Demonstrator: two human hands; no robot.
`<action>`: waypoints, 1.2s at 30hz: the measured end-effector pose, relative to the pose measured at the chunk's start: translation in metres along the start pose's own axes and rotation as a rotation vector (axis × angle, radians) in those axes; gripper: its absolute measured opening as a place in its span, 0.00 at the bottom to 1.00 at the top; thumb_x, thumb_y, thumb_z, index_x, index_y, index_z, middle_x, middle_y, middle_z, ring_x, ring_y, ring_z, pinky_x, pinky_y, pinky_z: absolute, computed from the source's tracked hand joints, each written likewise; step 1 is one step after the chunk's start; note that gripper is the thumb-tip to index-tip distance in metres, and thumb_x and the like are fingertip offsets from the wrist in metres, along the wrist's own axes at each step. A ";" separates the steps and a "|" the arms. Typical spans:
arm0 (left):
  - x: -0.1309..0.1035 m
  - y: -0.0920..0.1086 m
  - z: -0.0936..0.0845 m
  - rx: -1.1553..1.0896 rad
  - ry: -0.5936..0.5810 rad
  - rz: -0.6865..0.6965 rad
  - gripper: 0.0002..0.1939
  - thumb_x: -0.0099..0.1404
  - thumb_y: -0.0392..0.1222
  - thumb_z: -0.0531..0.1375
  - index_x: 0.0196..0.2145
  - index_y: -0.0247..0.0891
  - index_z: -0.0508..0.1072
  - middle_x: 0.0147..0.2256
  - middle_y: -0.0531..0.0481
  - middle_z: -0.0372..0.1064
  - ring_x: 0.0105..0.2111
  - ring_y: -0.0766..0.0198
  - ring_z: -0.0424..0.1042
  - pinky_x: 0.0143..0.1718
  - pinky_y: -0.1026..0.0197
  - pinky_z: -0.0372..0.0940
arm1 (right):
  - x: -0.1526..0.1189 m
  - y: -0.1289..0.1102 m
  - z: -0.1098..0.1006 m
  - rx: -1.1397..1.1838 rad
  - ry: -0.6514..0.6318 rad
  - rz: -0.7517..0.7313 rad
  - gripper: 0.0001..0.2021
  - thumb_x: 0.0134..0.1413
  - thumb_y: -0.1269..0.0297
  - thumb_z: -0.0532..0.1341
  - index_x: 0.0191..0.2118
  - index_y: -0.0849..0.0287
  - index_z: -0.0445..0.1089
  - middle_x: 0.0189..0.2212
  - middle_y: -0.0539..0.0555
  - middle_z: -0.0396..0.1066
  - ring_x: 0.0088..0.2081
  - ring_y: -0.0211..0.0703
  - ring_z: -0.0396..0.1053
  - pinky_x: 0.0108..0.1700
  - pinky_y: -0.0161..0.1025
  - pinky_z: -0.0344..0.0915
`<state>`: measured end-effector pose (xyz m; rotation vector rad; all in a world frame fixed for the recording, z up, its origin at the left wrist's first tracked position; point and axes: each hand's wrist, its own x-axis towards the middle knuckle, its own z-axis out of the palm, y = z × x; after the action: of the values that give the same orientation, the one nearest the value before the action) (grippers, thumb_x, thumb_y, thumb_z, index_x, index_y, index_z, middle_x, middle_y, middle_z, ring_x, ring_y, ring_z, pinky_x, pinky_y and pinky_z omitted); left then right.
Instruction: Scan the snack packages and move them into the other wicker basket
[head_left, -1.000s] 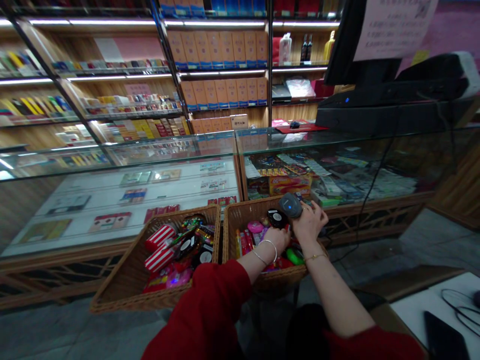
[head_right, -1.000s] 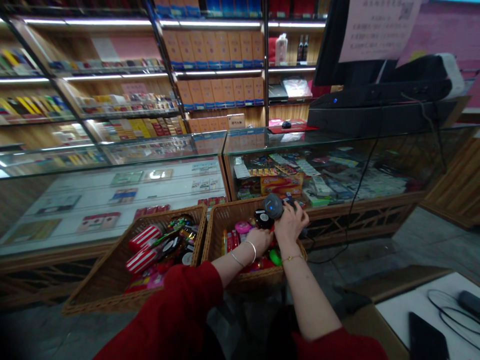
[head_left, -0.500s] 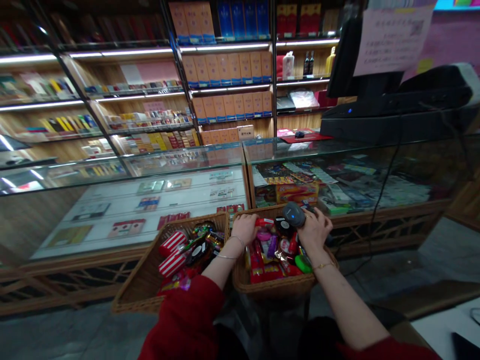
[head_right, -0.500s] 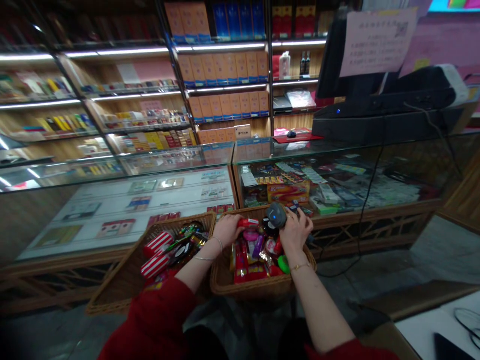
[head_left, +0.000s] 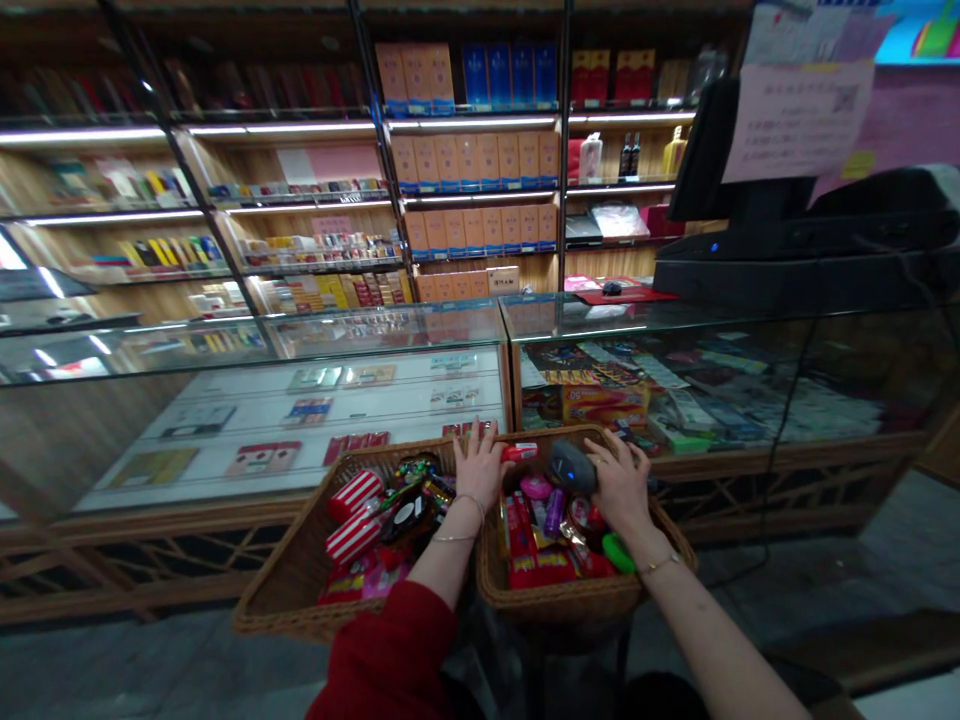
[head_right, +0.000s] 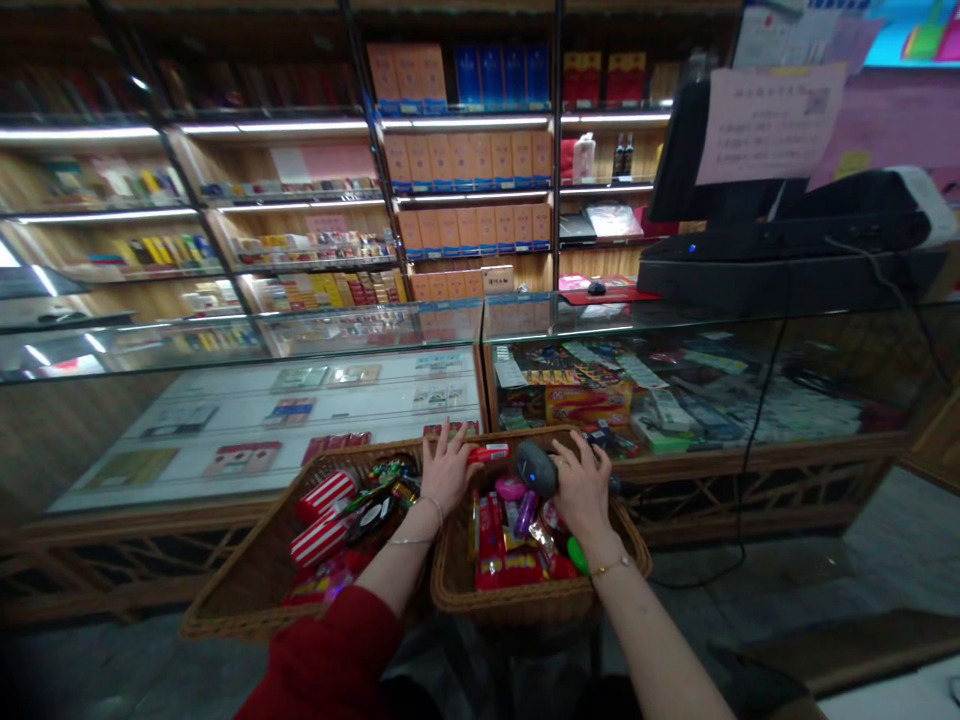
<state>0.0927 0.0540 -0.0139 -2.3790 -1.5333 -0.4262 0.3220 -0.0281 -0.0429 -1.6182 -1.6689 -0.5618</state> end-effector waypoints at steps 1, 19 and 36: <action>0.000 0.000 0.001 0.001 0.005 0.004 0.16 0.66 0.50 0.58 0.50 0.48 0.74 0.68 0.50 0.50 0.70 0.45 0.40 0.65 0.26 0.42 | 0.000 -0.001 0.000 0.003 -0.006 -0.006 0.15 0.48 0.75 0.56 0.39 0.54 0.74 0.51 0.53 0.75 0.62 0.51 0.57 0.60 0.52 0.45; -0.004 0.004 0.003 -0.032 0.018 0.008 0.14 0.67 0.50 0.57 0.47 0.46 0.74 0.68 0.51 0.51 0.70 0.45 0.41 0.66 0.28 0.41 | -0.003 -0.001 0.001 -0.010 -0.064 -0.052 0.16 0.49 0.74 0.57 0.42 0.54 0.75 0.52 0.54 0.75 0.63 0.52 0.56 0.60 0.53 0.45; -0.005 0.003 0.007 -0.055 0.035 0.003 0.13 0.67 0.50 0.57 0.46 0.45 0.75 0.67 0.50 0.53 0.70 0.45 0.41 0.66 0.28 0.40 | -0.002 -0.001 0.001 0.031 -0.075 -0.047 0.14 0.49 0.75 0.57 0.39 0.55 0.75 0.51 0.52 0.76 0.62 0.51 0.58 0.60 0.53 0.45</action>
<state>0.0942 0.0513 -0.0222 -2.4021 -1.5213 -0.5128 0.3212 -0.0289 -0.0450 -1.5989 -1.7661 -0.5022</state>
